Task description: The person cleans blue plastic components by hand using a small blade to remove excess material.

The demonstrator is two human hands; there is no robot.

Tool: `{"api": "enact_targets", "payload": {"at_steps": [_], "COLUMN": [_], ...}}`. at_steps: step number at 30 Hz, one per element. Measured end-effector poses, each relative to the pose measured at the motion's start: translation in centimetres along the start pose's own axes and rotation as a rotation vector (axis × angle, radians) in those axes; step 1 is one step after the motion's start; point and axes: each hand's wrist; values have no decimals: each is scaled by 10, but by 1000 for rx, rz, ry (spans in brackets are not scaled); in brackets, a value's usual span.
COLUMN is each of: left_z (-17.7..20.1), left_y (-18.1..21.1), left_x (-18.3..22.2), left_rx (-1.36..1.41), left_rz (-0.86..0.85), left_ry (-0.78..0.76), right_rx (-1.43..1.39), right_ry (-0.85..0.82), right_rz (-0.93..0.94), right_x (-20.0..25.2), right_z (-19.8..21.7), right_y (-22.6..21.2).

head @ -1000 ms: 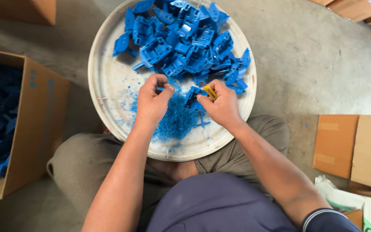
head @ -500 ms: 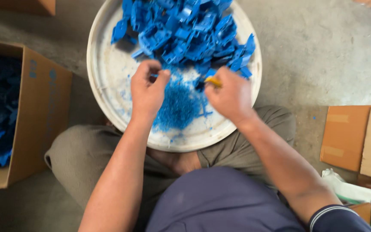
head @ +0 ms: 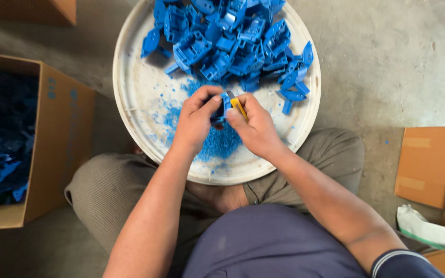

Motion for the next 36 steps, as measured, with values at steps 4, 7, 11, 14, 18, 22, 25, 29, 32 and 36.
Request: {"api": "enact_targets", "payload": {"at_steps": [4, 7, 11, 14, 18, 22, 25, 29, 32, 36], "left_z": [0, -7, -9, -7, -7, -7, -6, -5, -6, -6], "left_y": [9, 11, 11, 11, 5, -2, -5, -8, -7, -7], "left_x": [5, 6, 6, 6, 4, 2, 2, 1, 2, 4], "left_rx": [75, -35, -11, -55, -28, 126, 88, 124, 140, 133], "left_rz": [11, -5, -50, -76, -103, -58, -91, -90, -88, -85], "left_ry": [88, 197, 197, 205, 197, 165, 148, 127, 120, 122], "right_rx": [16, 191, 198, 240, 420, 491, 552, 614, 620, 640], "right_ry": [-44, -94, -65, -53, -59, -53, -81, -109, -103, -133], "right_rz": [-173, -50, 169, 33, 12, 60, 75, 51, 72, 69], "right_x": [0, -1, 0, 0, 0, -4, -7, -7, -7, -8], "right_z": [12, 17, 13, 11, 7, 5, 6, 8, 8, 9], "right_y": [-16, -26, -31, -38, -49, -54, -54, -53, -53, -52]}}
Point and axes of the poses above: each hand's wrist, its own x-axis away from the middle knuckle, its own z-axis out of the back of the hand, y = z × x, and after that the axes turned 1 degree about z, right-handed
